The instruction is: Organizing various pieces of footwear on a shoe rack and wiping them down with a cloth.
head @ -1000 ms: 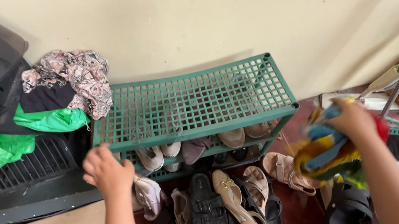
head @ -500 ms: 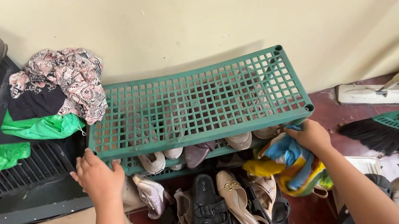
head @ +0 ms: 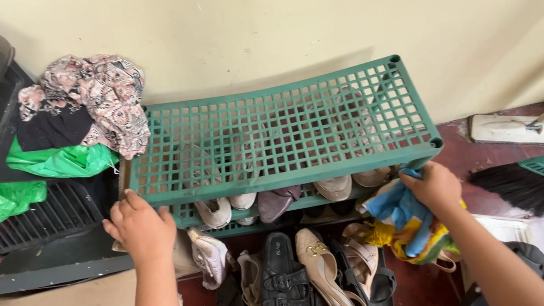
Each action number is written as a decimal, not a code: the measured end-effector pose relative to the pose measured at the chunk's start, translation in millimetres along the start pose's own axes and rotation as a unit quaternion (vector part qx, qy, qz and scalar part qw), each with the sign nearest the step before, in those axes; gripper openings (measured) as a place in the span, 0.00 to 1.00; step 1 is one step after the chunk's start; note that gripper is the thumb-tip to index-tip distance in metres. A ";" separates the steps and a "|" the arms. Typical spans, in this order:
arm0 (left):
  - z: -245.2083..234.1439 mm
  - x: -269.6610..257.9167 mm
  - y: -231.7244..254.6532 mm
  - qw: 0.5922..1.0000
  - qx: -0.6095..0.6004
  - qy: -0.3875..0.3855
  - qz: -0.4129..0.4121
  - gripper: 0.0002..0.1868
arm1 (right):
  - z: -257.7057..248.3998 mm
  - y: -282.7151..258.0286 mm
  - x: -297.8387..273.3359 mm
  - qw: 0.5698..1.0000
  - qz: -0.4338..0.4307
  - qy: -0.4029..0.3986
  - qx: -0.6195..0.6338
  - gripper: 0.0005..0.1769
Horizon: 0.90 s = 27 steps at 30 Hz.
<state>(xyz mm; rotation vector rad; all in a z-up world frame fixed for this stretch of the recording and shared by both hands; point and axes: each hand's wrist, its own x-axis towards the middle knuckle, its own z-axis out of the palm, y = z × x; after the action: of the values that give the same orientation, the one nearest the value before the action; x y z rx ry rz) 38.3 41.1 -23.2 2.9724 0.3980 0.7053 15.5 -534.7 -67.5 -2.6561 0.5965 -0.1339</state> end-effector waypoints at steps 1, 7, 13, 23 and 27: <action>-2.7 -1.5 1.1 1.000 0.020 0.003 0.000 0.44 | 5.3 3.1 -1.4 1.000 0.000 -0.002 -0.017 0.25; -3.6 -6.7 -2.4 0.999 0.032 0.019 0.006 0.47 | 20.4 -0.2 -4.6 0.999 0.017 0.028 0.020 0.25; -10.9 -2.1 -7.0 1.000 -0.013 -0.021 -0.011 0.50 | -17.8 35.5 -6.7 0.994 0.001 -0.105 -0.004 0.31; -9.2 0.3 -8.7 0.999 -0.035 -0.014 -0.012 0.47 | -130.1 18.0 -2.4 0.993 0.072 -0.006 -0.090 0.33; -6.9 -1.3 -5.3 1.000 -0.027 -0.008 -0.010 0.48 | -170.7 -47.2 -8.0 0.996 0.060 -0.001 -0.070 0.34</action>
<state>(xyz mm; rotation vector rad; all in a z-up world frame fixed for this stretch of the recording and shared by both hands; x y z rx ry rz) 32.9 45.9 -18.2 2.9170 0.4009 0.6788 -4.1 -556.2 107.3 -2.7457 0.7897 -0.0557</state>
